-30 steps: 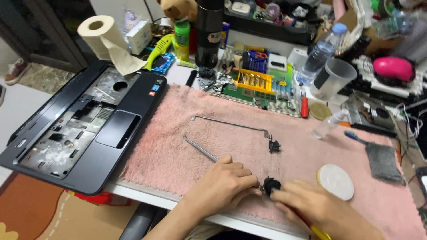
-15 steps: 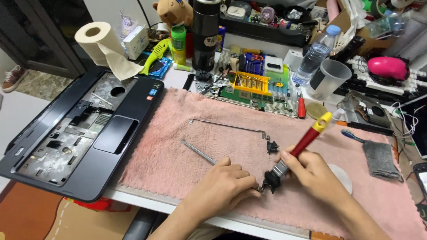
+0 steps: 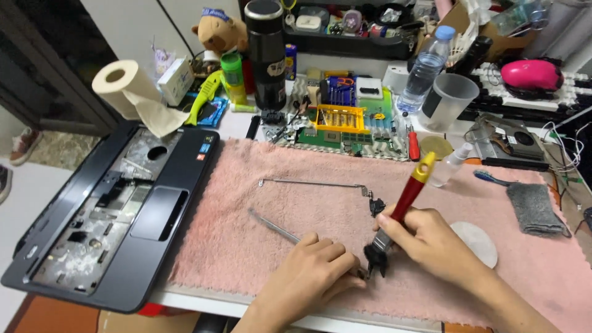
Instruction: The person cleans a disassembled printer hinge mechanism using a brush. They hold the metal hinge and brush it thoroughly, then place it on a pink towel and continue cleaning other parts of the mechanism.
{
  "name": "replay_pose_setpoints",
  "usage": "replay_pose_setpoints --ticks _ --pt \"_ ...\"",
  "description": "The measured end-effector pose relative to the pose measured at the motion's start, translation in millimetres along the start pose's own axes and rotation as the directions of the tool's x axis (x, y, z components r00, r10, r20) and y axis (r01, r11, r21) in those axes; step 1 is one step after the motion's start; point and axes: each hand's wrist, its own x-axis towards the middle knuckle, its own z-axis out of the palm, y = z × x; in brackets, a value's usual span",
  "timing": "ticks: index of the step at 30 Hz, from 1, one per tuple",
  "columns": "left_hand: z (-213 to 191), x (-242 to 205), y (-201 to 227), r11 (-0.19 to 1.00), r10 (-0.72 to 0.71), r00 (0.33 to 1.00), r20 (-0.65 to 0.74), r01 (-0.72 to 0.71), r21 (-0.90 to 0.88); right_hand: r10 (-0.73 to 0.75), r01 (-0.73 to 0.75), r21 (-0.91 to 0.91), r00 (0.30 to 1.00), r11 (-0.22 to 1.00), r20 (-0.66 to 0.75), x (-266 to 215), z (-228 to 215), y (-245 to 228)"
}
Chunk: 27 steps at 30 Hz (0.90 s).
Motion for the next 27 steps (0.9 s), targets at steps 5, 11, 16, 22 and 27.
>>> replay_pose_setpoints --ticks 5,11,16,22,27 --pt "-5 8 2 0.994 0.033 0.998 -0.049 -0.028 0.109 0.117 -0.111 0.036 0.961 0.993 -0.250 3 -3 8" --pt "-21 21 16 0.990 -0.132 0.976 -0.171 0.140 0.033 -0.060 0.206 0.250 0.870 0.946 -0.490 -33 -15 12" --pt "-29 18 21 0.901 -0.430 0.900 -0.075 0.423 -0.099 0.021 0.217 0.328 0.804 0.919 -0.594 -59 -8 8" --pt "-3 16 11 0.789 -0.578 0.795 0.187 0.602 -0.120 0.077 0.058 0.229 0.838 0.972 -0.540 -73 -5 -12" --pt "-8 16 3 0.871 -0.449 0.891 0.070 0.454 -0.187 -0.179 0.217 0.035 0.875 0.976 -0.450 -65 1 -4"
